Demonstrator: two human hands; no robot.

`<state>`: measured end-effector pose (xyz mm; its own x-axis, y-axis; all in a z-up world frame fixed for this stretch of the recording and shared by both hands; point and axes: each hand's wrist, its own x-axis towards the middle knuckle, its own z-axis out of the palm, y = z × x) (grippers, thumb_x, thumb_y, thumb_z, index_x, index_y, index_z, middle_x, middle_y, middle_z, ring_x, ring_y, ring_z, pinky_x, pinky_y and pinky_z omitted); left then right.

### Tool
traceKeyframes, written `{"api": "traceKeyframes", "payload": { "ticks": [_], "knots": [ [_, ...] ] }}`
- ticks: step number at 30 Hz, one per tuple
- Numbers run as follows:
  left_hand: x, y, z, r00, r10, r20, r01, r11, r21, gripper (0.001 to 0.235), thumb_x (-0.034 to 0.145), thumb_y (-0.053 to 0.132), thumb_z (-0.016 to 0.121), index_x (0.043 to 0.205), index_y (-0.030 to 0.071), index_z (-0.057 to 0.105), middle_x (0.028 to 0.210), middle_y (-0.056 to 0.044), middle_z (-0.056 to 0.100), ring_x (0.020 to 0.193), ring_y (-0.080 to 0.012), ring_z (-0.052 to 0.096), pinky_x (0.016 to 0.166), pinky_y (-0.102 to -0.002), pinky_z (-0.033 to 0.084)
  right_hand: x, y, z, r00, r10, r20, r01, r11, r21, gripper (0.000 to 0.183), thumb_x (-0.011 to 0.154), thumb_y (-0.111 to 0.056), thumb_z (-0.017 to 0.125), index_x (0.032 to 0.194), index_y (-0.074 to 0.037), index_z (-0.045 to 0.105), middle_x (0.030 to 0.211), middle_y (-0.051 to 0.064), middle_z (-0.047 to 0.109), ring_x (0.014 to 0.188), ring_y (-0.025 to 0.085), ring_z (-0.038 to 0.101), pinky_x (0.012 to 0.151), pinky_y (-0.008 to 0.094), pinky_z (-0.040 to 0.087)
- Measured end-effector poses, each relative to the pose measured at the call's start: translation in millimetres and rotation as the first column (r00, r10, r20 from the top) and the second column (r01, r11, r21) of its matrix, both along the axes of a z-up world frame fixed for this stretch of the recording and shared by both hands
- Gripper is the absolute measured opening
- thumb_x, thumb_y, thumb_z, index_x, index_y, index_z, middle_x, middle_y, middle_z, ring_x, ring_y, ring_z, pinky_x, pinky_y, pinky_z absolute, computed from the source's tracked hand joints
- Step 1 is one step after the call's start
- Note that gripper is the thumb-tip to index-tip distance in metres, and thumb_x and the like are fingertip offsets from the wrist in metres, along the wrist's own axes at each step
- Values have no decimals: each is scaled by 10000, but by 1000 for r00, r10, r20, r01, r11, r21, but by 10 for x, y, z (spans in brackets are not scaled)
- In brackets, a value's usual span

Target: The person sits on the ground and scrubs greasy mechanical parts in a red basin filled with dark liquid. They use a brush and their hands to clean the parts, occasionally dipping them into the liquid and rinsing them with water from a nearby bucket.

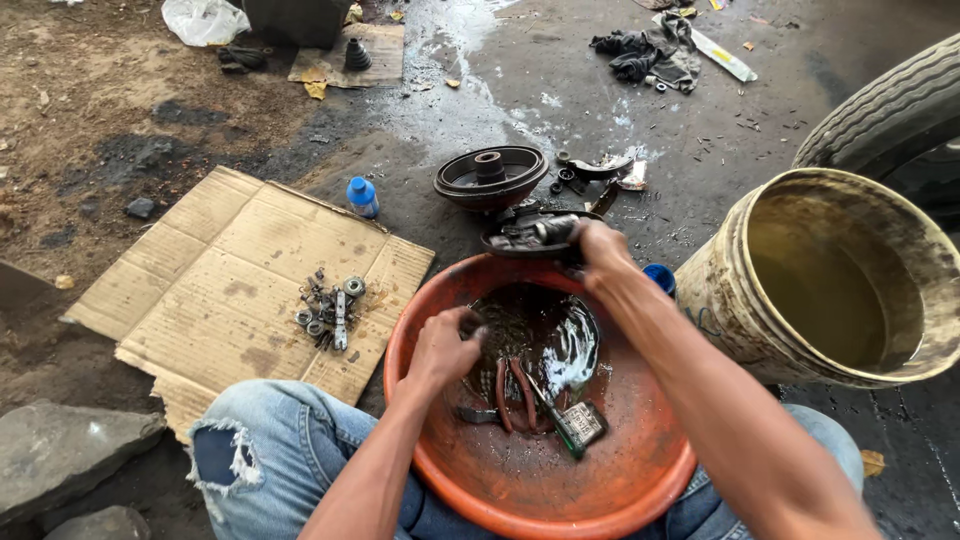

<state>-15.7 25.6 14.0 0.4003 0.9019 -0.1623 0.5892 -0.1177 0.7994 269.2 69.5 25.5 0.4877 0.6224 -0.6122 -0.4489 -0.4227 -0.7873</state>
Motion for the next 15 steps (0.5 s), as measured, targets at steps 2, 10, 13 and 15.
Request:
{"api": "traceKeyframes", "payload": {
  "ticks": [2,10,13,15],
  "knots": [
    [6,61,-75,996,77,32,-78,997,26,288,874,228,726,1103,57,763,1092,-176,772,1028,-305,736,955,-414,544,132,-304,69,995,72,73,-74,997,31,114,844,-42,551,928,-67,623,864,70,608,768,197,613,610,388,573],
    [116,242,-116,895,168,414,-201,979,36,481,917,383,729,1250,46,649,1084,-130,757,1015,-249,714,923,-375,563,53,-748,985,218,722,657,-741,561,-370,324,791,-92,684,1094,-54,793,868,122,758,749,231,684,721,366,550],
    [25,95,22,904,-120,410,91,992,89,592,927,366,774,1381,43,575,1224,-137,679,1147,-230,616,974,-367,475,-283,-616,1213,-90,823,561,-794,281,-539,356,767,-128,697,1109,-88,784,908,103,782,791,228,717,753,368,586],
    [22,-20,76,861,-235,450,294,954,-65,596,900,360,779,1374,53,587,1199,-122,712,1113,-199,641,970,-340,500,-527,-538,1292,-252,784,568,-820,139,-555,382,725,-121,714,1098,-82,781,962,98,787,852,207,735,789,359,584]
  ]
}}
